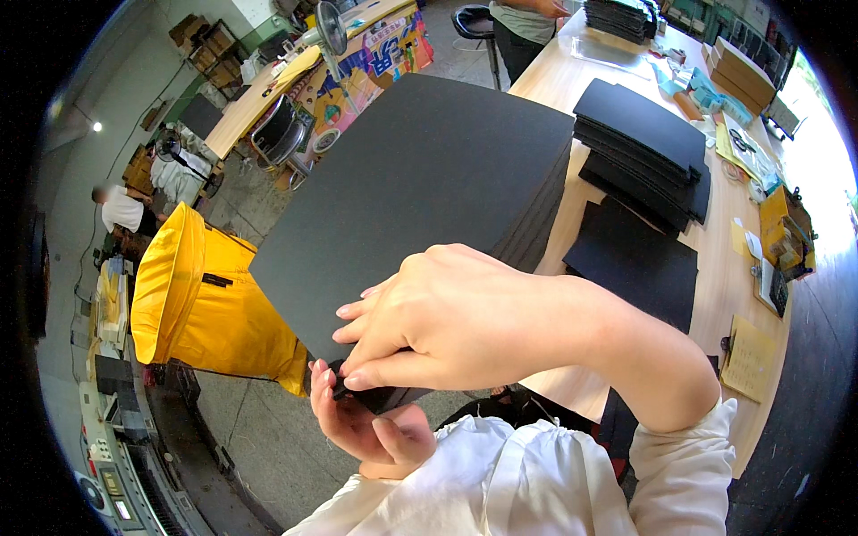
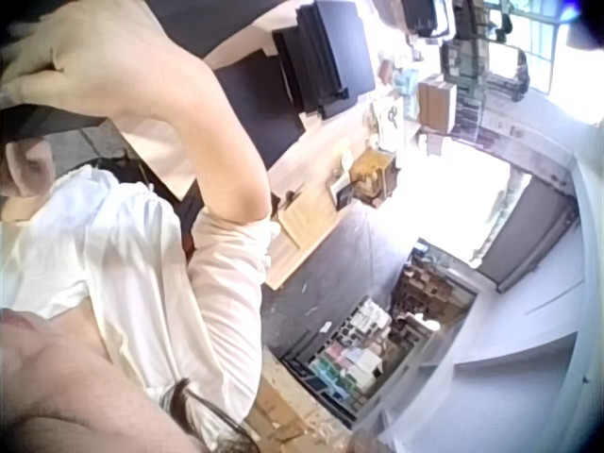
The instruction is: The person repeatedly picks up black rectangular sheets from a large stack on the left and places them onto a smaller stack on the right. The person handles the sheets one at a time, aligning them before adding them to the growing pile.
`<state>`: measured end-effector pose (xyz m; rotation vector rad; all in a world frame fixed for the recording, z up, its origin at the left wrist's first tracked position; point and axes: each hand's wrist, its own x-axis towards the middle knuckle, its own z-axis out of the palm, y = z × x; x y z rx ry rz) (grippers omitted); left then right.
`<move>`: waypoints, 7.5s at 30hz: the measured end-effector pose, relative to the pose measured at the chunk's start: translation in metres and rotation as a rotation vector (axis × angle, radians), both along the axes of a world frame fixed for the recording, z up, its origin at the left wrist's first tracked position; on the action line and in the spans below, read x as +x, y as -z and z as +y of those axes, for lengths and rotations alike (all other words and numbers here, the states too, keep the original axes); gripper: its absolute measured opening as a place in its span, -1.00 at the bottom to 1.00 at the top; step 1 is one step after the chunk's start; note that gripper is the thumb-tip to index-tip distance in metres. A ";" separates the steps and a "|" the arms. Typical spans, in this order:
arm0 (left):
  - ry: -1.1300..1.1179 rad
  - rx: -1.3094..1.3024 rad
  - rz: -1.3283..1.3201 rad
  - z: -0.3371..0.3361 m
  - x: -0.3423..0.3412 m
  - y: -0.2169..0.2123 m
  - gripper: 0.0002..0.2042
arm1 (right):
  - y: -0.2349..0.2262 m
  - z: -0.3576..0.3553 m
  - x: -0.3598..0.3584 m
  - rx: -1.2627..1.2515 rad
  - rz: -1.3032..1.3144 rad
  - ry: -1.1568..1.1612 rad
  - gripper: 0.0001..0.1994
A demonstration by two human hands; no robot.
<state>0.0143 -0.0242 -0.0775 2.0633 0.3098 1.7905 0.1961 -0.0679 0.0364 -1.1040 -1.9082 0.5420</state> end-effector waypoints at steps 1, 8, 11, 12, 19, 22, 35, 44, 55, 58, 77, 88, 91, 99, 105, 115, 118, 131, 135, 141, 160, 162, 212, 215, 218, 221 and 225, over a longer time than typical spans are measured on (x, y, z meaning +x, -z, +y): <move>0.008 -0.025 0.007 -0.001 -0.001 -0.002 -0.52 | 0.001 0.000 0.000 -0.008 -0.001 0.004 -0.74; 0.046 -0.107 -0.024 -0.003 -0.001 -0.007 -0.57 | 0.000 -0.001 -0.002 0.016 -0.018 0.025 -0.78; 0.076 -0.154 -0.220 -0.005 0.011 -0.015 -0.61 | 0.000 0.000 -0.003 0.037 -0.005 0.020 -0.80; 0.079 -0.163 -0.166 -0.004 0.006 -0.017 -0.64 | 0.000 0.000 -0.002 0.046 -0.003 0.020 -0.80; 0.064 -0.206 -0.021 0.015 -0.006 -0.036 -0.84 | 0.004 0.000 -0.003 0.065 -0.032 0.039 -0.74; 0.037 -0.162 -0.022 0.017 -0.006 -0.034 -0.87 | 0.005 0.001 -0.003 0.086 -0.058 0.050 -0.73; 0.017 -0.105 -0.073 0.019 -0.001 -0.031 -0.91 | -0.003 -0.003 0.006 -0.005 -0.045 -0.051 -0.62; 0.030 -0.122 -0.076 0.018 -0.001 -0.032 -0.90 | 0.000 0.000 0.006 0.054 -0.023 -0.055 -0.71; 0.081 -0.087 -0.084 0.019 -0.004 -0.032 -0.81 | -0.004 0.001 0.012 -0.003 -0.032 -0.127 -0.64; 0.057 -0.041 -0.091 0.019 -0.001 -0.032 -0.77 | -0.003 0.001 0.012 0.001 -0.035 -0.130 -0.64; -0.236 0.164 0.020 0.006 0.002 -0.046 -0.78 | 0.034 -0.015 -0.017 0.718 -0.428 0.644 -0.72; 0.790 0.314 0.165 -0.084 0.066 0.034 -0.78 | 0.067 -0.334 -0.012 0.682 -0.454 1.645 -0.66; 0.904 -0.152 0.508 -0.130 0.101 0.078 -0.74 | 0.107 -0.376 -0.057 0.456 -0.417 2.001 -0.63; 1.091 -0.003 0.995 -0.211 0.121 0.180 -0.60 | 0.325 -0.434 -0.123 -0.350 -0.516 1.443 -0.58; 1.052 0.494 1.043 -0.217 0.117 0.209 -0.47 | 0.270 -0.452 -0.086 -0.271 -0.318 1.458 -0.57; 1.081 0.465 1.045 -0.215 0.120 0.208 -0.48 | 0.299 -0.527 0.022 -1.290 0.336 2.099 -0.23; 1.133 0.304 1.063 -0.203 0.117 0.210 -0.48 | 0.287 -0.521 0.026 -1.316 0.525 1.954 -0.26; 1.158 0.235 1.051 -0.186 0.120 0.211 -0.51 | 0.327 -0.504 0.003 -1.101 0.431 2.198 -0.24; 1.173 0.248 1.014 -0.182 0.122 0.219 -0.41 | 0.317 -0.510 -0.002 -0.698 0.950 1.949 -0.52; 0.902 -0.395 0.921 -0.185 0.123 0.225 -0.02 | 0.279 -0.488 -0.052 -0.123 1.167 1.751 -0.63; 1.286 -0.753 0.897 -0.132 0.133 0.223 -0.62 | 0.312 -0.434 -0.082 0.068 0.844 1.645 -0.72; 1.274 -0.708 0.862 -0.134 0.134 0.214 -0.63 | 0.311 -0.436 -0.078 0.086 0.767 1.618 -0.76; 0.037 -0.041 1.149 -0.083 0.315 0.171 -0.14 | 0.282 -0.280 0.179 -0.799 -0.064 2.122 -0.16; 0.250 -0.041 0.975 -0.089 0.285 0.151 -0.21 | 0.283 -0.272 0.176 -0.810 -0.150 2.127 -0.14; 0.538 -0.128 0.750 -0.093 0.236 0.124 -0.33 | 0.261 -0.252 0.170 -0.571 -0.267 2.078 -0.25; 0.733 -0.041 0.557 -0.084 0.171 0.079 -0.53 | 0.208 -0.214 0.164 -0.002 -0.156 1.739 -0.48; 0.707 0.464 0.237 -0.049 0.077 0.026 -0.75 | 0.079 -0.135 0.105 0.435 -0.178 1.066 -0.70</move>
